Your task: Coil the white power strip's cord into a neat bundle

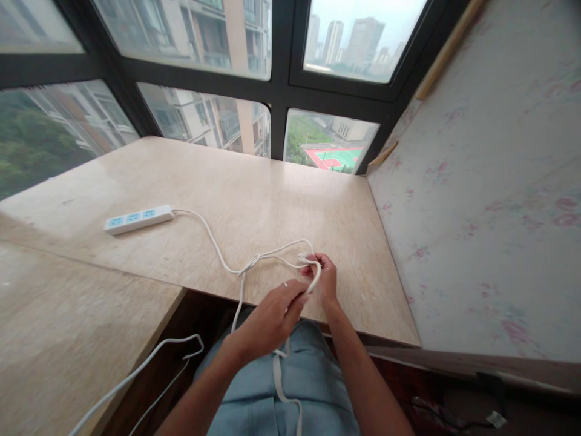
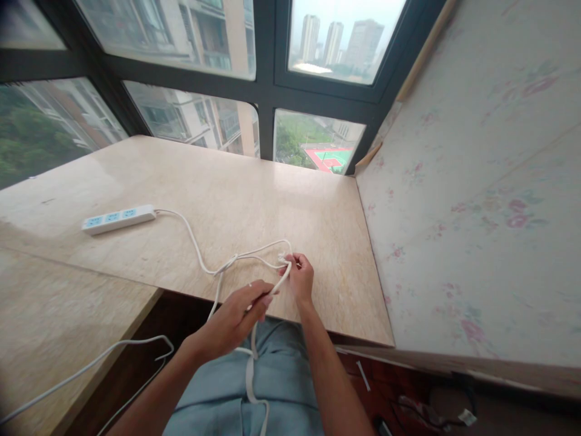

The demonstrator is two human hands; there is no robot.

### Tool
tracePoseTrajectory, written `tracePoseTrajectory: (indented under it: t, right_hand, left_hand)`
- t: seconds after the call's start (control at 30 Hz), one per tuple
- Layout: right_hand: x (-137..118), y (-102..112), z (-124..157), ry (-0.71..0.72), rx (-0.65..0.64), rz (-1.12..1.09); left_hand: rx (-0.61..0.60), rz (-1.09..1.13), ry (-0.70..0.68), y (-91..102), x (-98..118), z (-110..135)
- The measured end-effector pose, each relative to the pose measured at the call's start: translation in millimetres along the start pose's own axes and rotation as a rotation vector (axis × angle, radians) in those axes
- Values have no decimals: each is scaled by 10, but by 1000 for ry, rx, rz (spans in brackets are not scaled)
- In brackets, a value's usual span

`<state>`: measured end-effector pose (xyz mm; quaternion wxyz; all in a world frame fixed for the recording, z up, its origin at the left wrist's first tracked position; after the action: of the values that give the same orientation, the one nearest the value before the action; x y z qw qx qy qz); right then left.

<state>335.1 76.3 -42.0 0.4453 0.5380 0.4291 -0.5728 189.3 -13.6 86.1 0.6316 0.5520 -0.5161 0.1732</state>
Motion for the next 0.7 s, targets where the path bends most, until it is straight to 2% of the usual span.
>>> tracePoseTrajectory:
  t: [0.13, 0.23, 0.4, 0.47, 0.57, 0.7]
  right_hand:
    - [32, 3, -41, -4, 39, -39]
    - [36, 8, -61, -20, 71, -63]
    - [4, 24, -97, -57, 113, -167]
    - [1, 26, -127, -64, 119, -185]
    - [13, 18, -214, -76, 114, -210]
    - [-21, -15, -413, -115, 100, -367]
  left_hand:
    - [256, 276, 24, 312, -50, 253]
    - [471, 498, -11, 600, -25, 377]
    - [808, 651, -204, 1188, 238, 430]
    - [912, 651, -225, 1362, 337, 430]
    - [953, 648, -204, 1452, 418, 387]
    - [900, 706, -285, 1305, 449, 226]
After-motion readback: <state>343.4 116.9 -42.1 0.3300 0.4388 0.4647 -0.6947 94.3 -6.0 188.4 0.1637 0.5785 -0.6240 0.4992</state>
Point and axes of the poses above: each hand's wrist, its own z-axis away from the middle knuckle, its own y-axis out of the back of the hand, x = y × z, the point moved 3 cm from there along -z, towards the middle knuckle, and after that the axes turned 1 degree about z, right-handed, at the moved point
